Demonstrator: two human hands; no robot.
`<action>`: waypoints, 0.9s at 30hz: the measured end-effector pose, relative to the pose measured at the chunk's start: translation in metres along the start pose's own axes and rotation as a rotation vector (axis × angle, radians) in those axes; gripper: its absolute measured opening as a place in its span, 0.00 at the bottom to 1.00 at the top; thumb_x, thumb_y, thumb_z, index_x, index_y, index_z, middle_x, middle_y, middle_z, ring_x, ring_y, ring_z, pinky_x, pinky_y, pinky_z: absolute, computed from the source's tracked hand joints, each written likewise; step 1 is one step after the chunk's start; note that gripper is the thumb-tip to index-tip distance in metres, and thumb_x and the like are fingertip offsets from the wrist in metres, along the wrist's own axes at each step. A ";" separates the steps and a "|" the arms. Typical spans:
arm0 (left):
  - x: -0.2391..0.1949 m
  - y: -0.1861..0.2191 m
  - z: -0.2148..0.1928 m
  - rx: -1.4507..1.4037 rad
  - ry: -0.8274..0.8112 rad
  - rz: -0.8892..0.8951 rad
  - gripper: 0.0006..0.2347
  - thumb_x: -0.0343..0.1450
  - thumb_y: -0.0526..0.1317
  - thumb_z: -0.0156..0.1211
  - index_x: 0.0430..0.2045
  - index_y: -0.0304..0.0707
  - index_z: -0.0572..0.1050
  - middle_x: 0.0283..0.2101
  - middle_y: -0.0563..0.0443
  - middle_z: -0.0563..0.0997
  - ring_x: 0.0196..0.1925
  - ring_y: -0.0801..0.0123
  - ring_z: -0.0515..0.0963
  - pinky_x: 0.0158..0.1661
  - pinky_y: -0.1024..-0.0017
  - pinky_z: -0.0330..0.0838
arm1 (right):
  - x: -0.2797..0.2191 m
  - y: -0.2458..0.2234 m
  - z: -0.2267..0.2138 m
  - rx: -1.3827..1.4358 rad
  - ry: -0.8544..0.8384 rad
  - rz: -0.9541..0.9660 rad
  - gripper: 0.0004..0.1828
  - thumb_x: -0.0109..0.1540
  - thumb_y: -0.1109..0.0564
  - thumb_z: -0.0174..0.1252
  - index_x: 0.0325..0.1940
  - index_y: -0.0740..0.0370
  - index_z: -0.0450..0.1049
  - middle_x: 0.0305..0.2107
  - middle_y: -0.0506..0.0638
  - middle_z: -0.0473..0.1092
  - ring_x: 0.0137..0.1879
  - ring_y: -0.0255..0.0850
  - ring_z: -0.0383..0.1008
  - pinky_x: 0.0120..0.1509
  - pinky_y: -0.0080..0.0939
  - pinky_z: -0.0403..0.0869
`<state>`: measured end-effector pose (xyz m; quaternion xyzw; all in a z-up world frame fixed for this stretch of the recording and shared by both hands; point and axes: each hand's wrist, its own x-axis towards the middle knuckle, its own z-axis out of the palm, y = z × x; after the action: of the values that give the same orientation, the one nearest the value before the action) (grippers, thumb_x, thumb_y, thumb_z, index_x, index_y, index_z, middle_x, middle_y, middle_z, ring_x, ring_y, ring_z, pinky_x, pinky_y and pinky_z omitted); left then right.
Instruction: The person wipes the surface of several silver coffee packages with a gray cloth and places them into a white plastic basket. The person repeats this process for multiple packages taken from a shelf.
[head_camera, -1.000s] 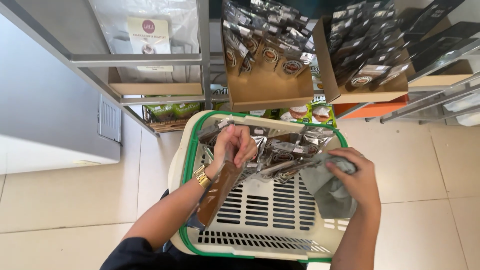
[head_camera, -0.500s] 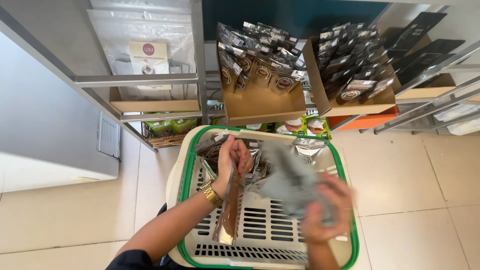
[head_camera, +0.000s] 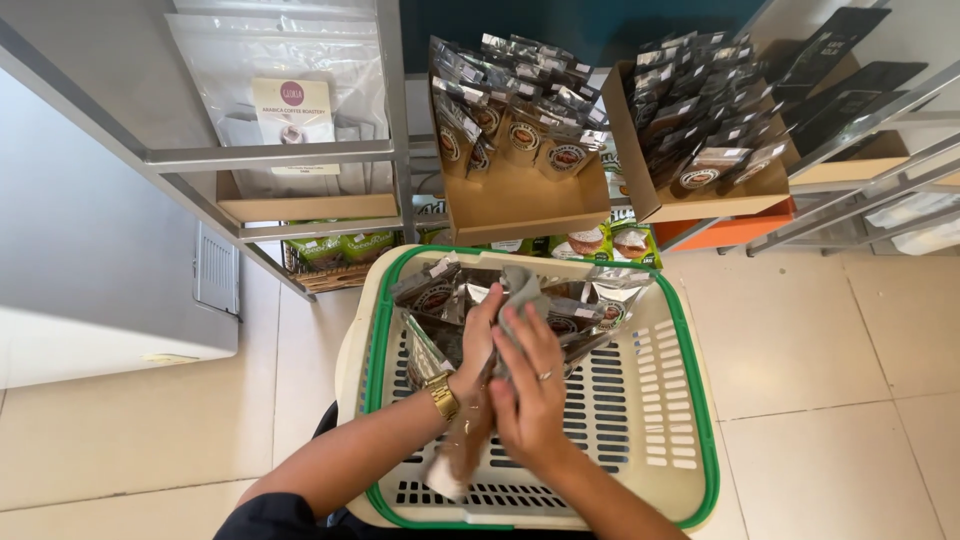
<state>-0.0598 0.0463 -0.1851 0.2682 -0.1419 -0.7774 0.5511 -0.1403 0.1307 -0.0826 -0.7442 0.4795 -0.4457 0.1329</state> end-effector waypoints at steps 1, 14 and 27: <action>0.002 -0.007 -0.006 -0.055 0.002 -0.029 0.18 0.79 0.52 0.50 0.40 0.34 0.78 0.32 0.49 0.81 0.30 0.69 0.81 0.32 0.72 0.77 | -0.009 -0.004 0.003 -0.037 0.016 -0.059 0.31 0.71 0.40 0.47 0.71 0.63 0.67 0.72 0.59 0.61 0.82 0.62 0.57 0.85 0.70 0.54; 0.040 0.038 -0.028 0.152 0.366 0.382 0.23 0.82 0.54 0.44 0.20 0.40 0.66 0.23 0.53 0.70 0.27 0.71 0.68 0.31 0.71 0.65 | 0.007 -0.017 -0.008 0.093 -0.022 -0.243 0.38 0.54 0.60 0.73 0.66 0.61 0.66 0.65 0.64 0.64 0.71 0.60 0.67 0.73 0.58 0.69; -0.005 0.068 0.044 0.246 -0.282 0.203 0.22 0.70 0.32 0.63 0.60 0.40 0.68 0.46 0.53 0.82 0.44 0.78 0.80 0.47 0.76 0.76 | -0.008 0.063 -0.043 0.877 0.617 0.673 0.28 0.61 0.59 0.69 0.62 0.67 0.69 0.44 0.55 0.72 0.49 0.41 0.75 0.56 0.43 0.76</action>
<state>-0.0303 0.0237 -0.1132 0.2065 -0.3375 -0.7245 0.5644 -0.2130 0.1154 -0.1021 -0.2661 0.4763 -0.7286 0.4141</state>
